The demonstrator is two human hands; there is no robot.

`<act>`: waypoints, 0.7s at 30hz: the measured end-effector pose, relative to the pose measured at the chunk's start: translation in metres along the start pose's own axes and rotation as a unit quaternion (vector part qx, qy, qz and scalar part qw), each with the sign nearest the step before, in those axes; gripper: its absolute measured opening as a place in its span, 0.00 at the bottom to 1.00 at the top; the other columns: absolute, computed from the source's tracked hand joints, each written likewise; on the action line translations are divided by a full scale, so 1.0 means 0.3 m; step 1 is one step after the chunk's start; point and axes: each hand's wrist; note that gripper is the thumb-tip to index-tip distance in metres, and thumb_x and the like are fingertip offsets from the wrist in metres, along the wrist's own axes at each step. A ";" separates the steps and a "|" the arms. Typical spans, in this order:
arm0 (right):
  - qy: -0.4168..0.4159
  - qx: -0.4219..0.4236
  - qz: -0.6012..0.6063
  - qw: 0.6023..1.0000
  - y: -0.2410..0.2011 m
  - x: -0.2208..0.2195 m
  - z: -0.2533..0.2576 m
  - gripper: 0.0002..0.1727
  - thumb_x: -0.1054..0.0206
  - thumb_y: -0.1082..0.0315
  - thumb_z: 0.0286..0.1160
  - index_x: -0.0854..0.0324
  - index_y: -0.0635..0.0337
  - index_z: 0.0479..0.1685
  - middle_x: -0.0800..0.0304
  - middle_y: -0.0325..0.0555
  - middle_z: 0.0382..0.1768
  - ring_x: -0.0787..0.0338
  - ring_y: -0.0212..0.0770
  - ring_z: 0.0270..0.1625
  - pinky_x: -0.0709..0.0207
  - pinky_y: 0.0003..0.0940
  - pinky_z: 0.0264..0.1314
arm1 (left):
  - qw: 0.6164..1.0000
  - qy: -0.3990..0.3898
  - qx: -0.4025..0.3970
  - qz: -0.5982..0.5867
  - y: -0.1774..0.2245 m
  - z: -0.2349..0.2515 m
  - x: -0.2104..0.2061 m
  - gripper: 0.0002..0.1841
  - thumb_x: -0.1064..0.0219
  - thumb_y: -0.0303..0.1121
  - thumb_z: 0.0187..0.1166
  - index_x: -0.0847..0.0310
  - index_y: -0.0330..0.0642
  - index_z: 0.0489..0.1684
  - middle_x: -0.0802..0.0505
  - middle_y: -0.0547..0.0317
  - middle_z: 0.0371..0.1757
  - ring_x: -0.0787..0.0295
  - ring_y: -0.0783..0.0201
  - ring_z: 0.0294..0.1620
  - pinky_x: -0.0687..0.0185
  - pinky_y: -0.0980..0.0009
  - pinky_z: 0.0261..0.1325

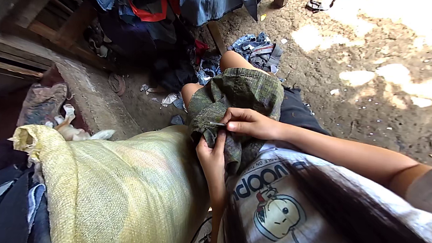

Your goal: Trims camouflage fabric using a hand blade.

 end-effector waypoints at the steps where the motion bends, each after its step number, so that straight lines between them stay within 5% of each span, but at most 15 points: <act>1: 0.003 0.028 -0.063 0.998 0.008 0.001 -0.004 0.12 0.34 0.60 0.82 0.17 0.59 0.50 0.18 0.30 0.25 0.20 0.19 0.28 0.26 0.17 0.34 | 1.000 0.006 -0.018 0.009 -0.008 -0.002 0.001 0.06 0.30 0.19 0.71 0.14 0.29 0.42 0.05 0.62 0.33 0.08 0.78 0.38 0.10 0.79 0.48; 7: 0.018 0.094 -0.263 0.960 0.031 -0.011 -0.029 0.31 0.33 0.41 0.76 0.21 0.60 0.63 0.15 0.40 0.27 0.15 0.33 0.30 0.20 0.34 0.33 | 0.999 0.024 -0.013 -0.025 0.011 -0.036 0.007 0.07 0.36 0.13 0.67 0.15 0.34 0.32 0.06 0.66 0.28 0.08 0.79 0.33 0.10 0.79 0.43; 14: 0.038 0.161 -0.311 0.936 0.034 -0.005 -0.037 0.30 0.35 0.43 0.78 0.20 0.62 0.62 0.12 0.42 0.31 0.13 0.34 0.33 0.18 0.33 0.34 | 0.988 0.053 0.070 -0.130 0.043 -0.039 -0.021 0.09 0.41 0.12 0.70 0.17 0.33 0.34 0.07 0.61 0.29 0.08 0.74 0.32 0.09 0.75 0.42; 21: 0.063 0.138 -0.322 0.935 0.025 -0.014 -0.043 0.29 0.37 0.44 0.81 0.19 0.60 0.64 0.11 0.43 0.32 0.12 0.37 0.32 0.18 0.36 0.32 | 0.987 0.049 0.071 -0.132 0.055 -0.036 -0.027 0.07 0.41 0.15 0.75 0.17 0.33 0.34 0.07 0.60 0.27 0.08 0.72 0.30 0.09 0.74 0.40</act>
Point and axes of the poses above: each hand's wrist, its own z-axis towards the middle knuckle, its own x-axis out of the back of the hand, y = z × x
